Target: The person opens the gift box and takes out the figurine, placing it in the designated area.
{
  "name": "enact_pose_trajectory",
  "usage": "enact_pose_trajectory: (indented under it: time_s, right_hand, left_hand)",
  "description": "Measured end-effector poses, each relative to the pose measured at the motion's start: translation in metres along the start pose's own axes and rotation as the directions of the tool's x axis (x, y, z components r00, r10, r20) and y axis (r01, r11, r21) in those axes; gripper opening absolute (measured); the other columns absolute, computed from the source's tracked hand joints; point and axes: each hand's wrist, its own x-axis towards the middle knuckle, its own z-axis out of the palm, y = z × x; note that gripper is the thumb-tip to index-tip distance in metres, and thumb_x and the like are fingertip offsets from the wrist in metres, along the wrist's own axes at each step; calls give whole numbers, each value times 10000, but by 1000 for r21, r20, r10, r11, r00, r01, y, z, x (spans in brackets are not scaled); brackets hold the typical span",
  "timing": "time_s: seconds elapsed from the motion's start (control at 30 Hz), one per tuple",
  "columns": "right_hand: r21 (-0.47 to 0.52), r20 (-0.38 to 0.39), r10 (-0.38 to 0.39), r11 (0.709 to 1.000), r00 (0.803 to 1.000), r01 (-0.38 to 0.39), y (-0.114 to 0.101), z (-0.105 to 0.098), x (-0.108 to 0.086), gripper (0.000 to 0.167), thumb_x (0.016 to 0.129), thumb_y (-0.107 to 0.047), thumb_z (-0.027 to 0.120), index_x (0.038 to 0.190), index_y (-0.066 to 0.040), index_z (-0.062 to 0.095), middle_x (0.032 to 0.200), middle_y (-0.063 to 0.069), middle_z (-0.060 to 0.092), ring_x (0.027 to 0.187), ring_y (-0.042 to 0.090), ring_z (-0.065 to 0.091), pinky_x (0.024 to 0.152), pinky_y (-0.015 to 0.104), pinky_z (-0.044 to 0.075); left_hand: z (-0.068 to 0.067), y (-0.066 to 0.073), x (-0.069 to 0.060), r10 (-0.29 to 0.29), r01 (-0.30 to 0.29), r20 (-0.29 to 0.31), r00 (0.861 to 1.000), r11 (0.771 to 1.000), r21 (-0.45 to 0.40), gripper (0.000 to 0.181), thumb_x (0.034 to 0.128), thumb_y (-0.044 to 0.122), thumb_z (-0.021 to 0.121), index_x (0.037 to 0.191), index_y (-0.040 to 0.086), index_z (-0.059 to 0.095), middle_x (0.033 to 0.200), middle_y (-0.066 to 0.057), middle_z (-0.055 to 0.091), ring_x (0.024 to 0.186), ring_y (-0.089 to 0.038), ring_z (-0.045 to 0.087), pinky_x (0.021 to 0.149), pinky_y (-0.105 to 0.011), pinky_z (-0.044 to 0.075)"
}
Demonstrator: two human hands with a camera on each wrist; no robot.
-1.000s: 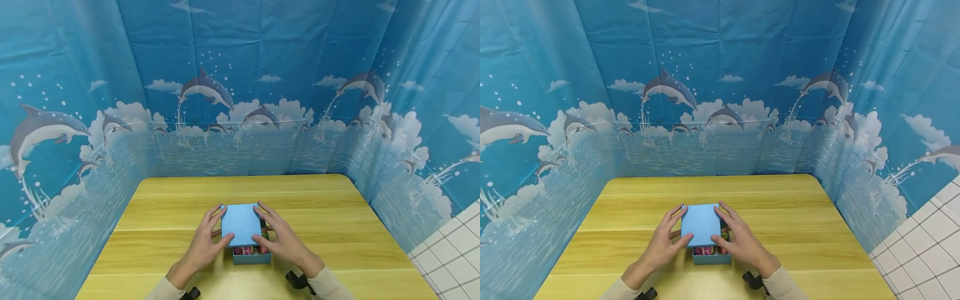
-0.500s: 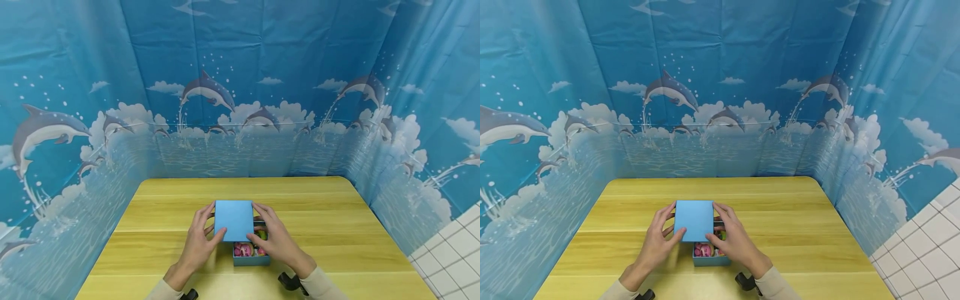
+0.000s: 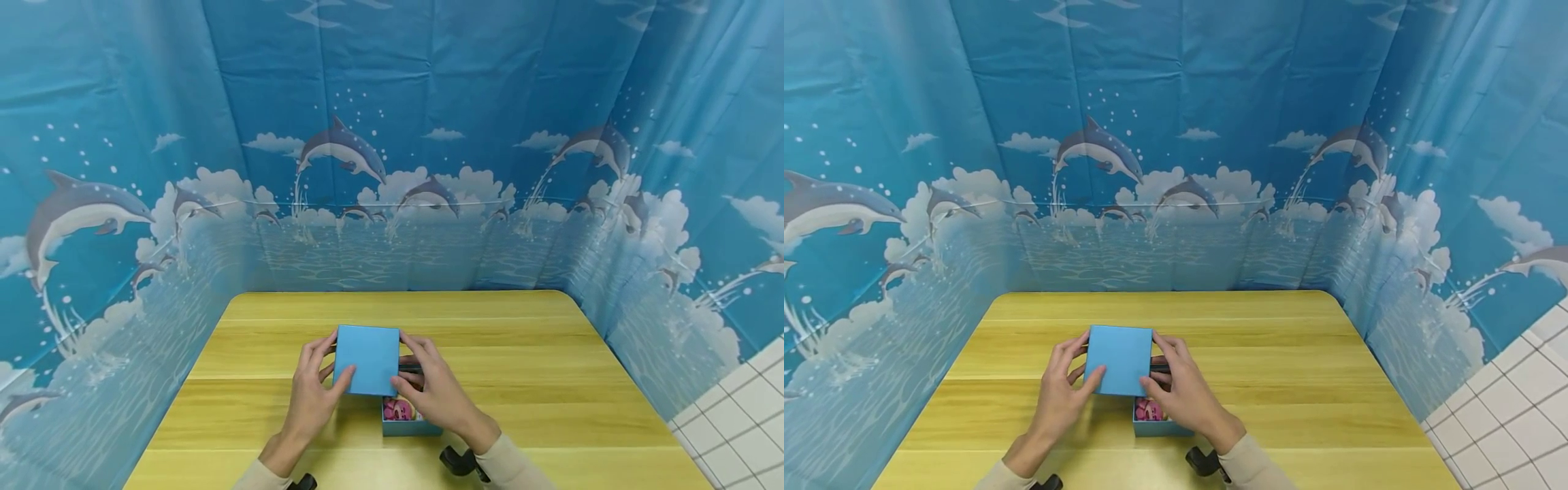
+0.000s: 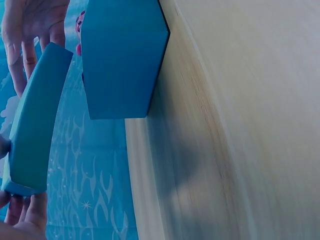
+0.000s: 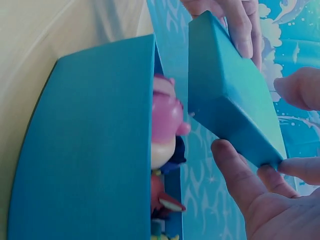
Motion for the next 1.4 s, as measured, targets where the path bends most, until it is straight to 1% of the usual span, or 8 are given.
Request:
enact_pose_trajectory:
  time_s: [0.1,0.23,0.5,0.77,0.9,1.1,1.23,1.4]
  right_hand:
    - [19,22,18,1000,1000,-19,-1,4,2,830,1163,-214,761,1858,-202,309,1784,165,387,1531,397,644,1185,355,631]
    - [27,31,14,1000,999,-15,-3,7,4,828,1167,-214,753,1861,-239,301,1796,149,391,1540,384,643,1200,367,621]
    - [28,56,2,1000,998,-3,-7,13,8,835,1167,-208,749,1863,-219,288,1829,142,377,1582,385,603,1236,434,605]
    - [20,79,-31,999,996,29,-10,19,16,818,1178,-193,728,1864,-180,282,1869,163,362,1597,421,588,1252,526,592]
    - [22,91,-34,999,995,32,-11,23,20,809,1184,-213,720,1864,-175,281,1882,161,352,1612,416,584,1262,567,574]
    - [19,106,-46,999,993,44,-12,29,26,816,1187,-214,715,1865,-168,265,1889,159,341,1632,411,573,1270,559,565]
    - [22,118,-60,998,991,58,-10,36,30,830,1192,-223,708,1870,-145,235,1880,188,343,1627,435,573,1263,554,570]
    - [19,124,-46,999,991,44,-10,44,34,851,1196,-257,704,1878,-150,207,1866,193,348,1620,442,578,1260,565,570]
  left_hand:
    - [-3,-2,0,14,-14,-29,999,1000,11,734,1040,48,885,1706,90,579,1553,-195,572,1430,-385,677,1102,-453,668]
    - [-6,-5,1,38,-36,-57,998,999,32,708,1051,53,874,1698,94,590,1529,-190,597,1407,-392,694,1065,-471,691]
    - [-14,-7,3,62,-54,-87,994,994,91,666,1068,58,851,1685,97,601,1526,-169,624,1396,-358,710,1036,-467,712]
    - [-23,-9,7,35,-22,-101,994,992,128,634,1083,80,831,1673,81,599,1555,-177,623,1433,-348,689,1073,-521,698]
    - [-27,-10,10,20,-1,-113,993,986,165,619,1086,93,827,1662,67,602,1564,-172,632,1411,-344,686,1049,-521,701]
    - [-31,-12,12,-7,33,-135,991,981,194,596,1102,121,812,1657,59,603,1564,-195,646,1379,-371,689,1034,-586,686]
    - [-34,-13,13,-16,47,-147,989,977,209,571,1130,150,775,1661,47,592,1553,-211,641,1359,-389,688,1037,-591,674]
    - [-37,-15,12,-56,91,-159,986,972,217,585,1134,150,762,1674,41,566,1514,-202,630,1344,-363,678,1052,-574,672]
